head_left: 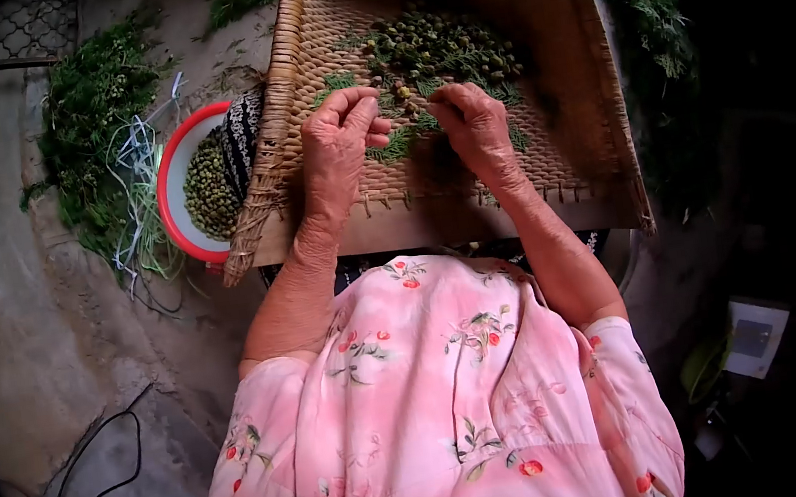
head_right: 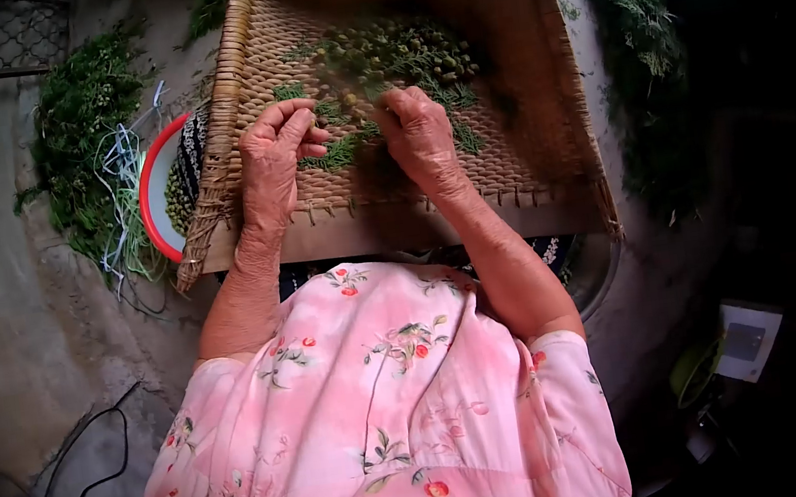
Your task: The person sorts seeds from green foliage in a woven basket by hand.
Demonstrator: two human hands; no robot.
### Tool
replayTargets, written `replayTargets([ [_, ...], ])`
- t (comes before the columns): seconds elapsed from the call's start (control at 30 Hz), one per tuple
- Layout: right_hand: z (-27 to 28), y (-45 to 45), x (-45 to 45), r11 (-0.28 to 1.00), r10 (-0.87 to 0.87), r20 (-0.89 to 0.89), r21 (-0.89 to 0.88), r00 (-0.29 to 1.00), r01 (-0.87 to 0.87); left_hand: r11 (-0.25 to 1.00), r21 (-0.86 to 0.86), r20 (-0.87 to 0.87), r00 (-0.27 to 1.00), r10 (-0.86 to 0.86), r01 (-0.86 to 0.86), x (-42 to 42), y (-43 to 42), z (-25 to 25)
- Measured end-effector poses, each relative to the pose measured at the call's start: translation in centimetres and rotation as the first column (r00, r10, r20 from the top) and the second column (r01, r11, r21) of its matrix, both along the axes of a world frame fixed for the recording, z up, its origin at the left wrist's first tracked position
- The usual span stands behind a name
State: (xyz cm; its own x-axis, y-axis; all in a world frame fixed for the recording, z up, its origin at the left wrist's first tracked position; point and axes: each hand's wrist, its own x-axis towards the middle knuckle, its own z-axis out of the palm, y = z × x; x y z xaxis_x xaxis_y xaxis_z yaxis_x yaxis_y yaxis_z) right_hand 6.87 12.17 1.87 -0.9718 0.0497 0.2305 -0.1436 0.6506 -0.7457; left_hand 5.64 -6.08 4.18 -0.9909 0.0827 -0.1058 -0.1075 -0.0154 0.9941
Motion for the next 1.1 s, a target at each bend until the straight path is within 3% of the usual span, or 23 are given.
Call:
replayTargets([
  [0.03, -0.2, -0.3, -0.4, 1.000, 0.003, -0.002, 0.003, 1.000, -0.003, 0.930, 0.363, 0.230, 0.973, -0.029, -0.058, 0.0, -0.1, 0.3],
  [0.07, -0.6, -0.7, -0.8, 0.995, 0.015, 0.022, 0.102, 1.000, -0.017, 0.863, 0.494, 0.309, 0.949, -0.059, -0.107, 0.1, -0.3, 0.1],
  [0.13, -0.8, -1.3, -1.1, 0.967, 0.031, 0.096, 0.248, 0.995, -0.054, 0.824, 0.550, 0.360, 0.929, -0.084, -0.139, 0.8, -0.1, -0.8],
  [0.23, 0.0, -1.6, -1.2, 0.965, 0.011, 0.137, 0.260, 0.991, -0.047, 0.783, 0.594, 0.446, 0.886, -0.130, -0.184, 2.0, 0.4, -1.6],
  [0.3, 0.0, -1.4, -1.1, 0.985, 0.003, 0.055, 0.174, 0.998, -0.012, 0.788, 0.593, 0.478, 0.859, -0.182, -0.163, 2.7, 0.7, -1.7],
  [0.37, 1.6, -1.3, -0.4, 0.998, -0.031, -0.018, -0.051, 0.999, 0.030, 0.798, 0.585, 0.470, 0.862, -0.190, -0.143, 2.9, 1.0, -1.9],
  [0.43, 3.9, -1.6, 0.2, 0.997, 0.018, 0.011, -0.080, 1.000, -0.017, 0.773, 0.610, 0.485, 0.853, -0.191, -0.174, 2.8, 1.2, -1.7],
  [0.47, 4.9, -1.9, 0.4, 0.930, 0.156, 0.159, -0.356, 0.975, -0.091, 0.761, 0.632, 0.478, 0.847, -0.231, -0.149, 2.5, 1.1, -1.9],
  [0.5, 5.4, -2.1, 0.4, 0.784, 0.323, 0.256, -0.612, 0.911, -0.106, 0.758, 0.635, 0.476, 0.848, -0.231, -0.150, 2.4, 1.1, -1.8],
  [0.57, 4.0, -1.8, -0.7, 0.805, 0.313, 0.229, -0.578, 0.922, -0.130, 0.737, 0.642, 0.547, 0.799, -0.248, -0.211, 2.1, 1.1, -1.1],
  [0.63, 2.4, -1.9, -2.4, 0.992, 0.088, 0.076, -0.100, 0.993, -0.080, 0.794, 0.581, 0.562, 0.795, -0.229, -0.182, 2.1, 0.8, -1.1],
  [0.7, 0.5, -2.2, -3.6, 0.996, 0.087, 0.046, 0.000, 0.995, -0.087, 0.823, 0.560, 0.528, 0.805, -0.270, -0.092, 2.1, 0.5, -1.5],
  [0.77, 0.0, -3.0, -4.2, 0.963, 0.039, 0.056, 0.265, 0.998, -0.053, 0.820, 0.561, 0.544, 0.795, -0.266, -0.110, 2.1, 0.5, -1.5],
  [0.8, -0.2, -3.1, -4.5, 0.952, 0.042, 0.161, 0.294, 0.986, -0.088, 0.811, 0.573, 0.548, 0.792, -0.270, -0.119, 2.1, 0.5, -1.6],
  [0.93, -0.3, -2.9, -4.3, 0.956, 0.060, 0.118, 0.278, 0.991, -0.091, 0.785, 0.599, 0.549, 0.795, -0.258, -0.159, 2.1, 0.7, -1.9],
  [1.0, -0.1, -2.4, -3.5, 0.994, 0.056, 0.037, 0.093, 0.998, -0.059, 0.785, 0.591, 0.566, 0.789, -0.240, -0.185, 2.1, 1.1, -1.1],
  [1.03, 0.3, -2.3, -3.0, 0.994, 0.057, 0.041, 0.095, 0.998, -0.061, 0.786, 0.581, 0.584, 0.781, -0.222, -0.211, 2.1, 1.2, -0.7],
  [1.1, 3.3, -2.3, -1.8, 0.946, 0.207, 0.228, -0.295, 0.952, -0.135, 0.752, 0.613, 0.581, 0.783, -0.223, -0.241, 2.0, 1.2, -0.3],
])
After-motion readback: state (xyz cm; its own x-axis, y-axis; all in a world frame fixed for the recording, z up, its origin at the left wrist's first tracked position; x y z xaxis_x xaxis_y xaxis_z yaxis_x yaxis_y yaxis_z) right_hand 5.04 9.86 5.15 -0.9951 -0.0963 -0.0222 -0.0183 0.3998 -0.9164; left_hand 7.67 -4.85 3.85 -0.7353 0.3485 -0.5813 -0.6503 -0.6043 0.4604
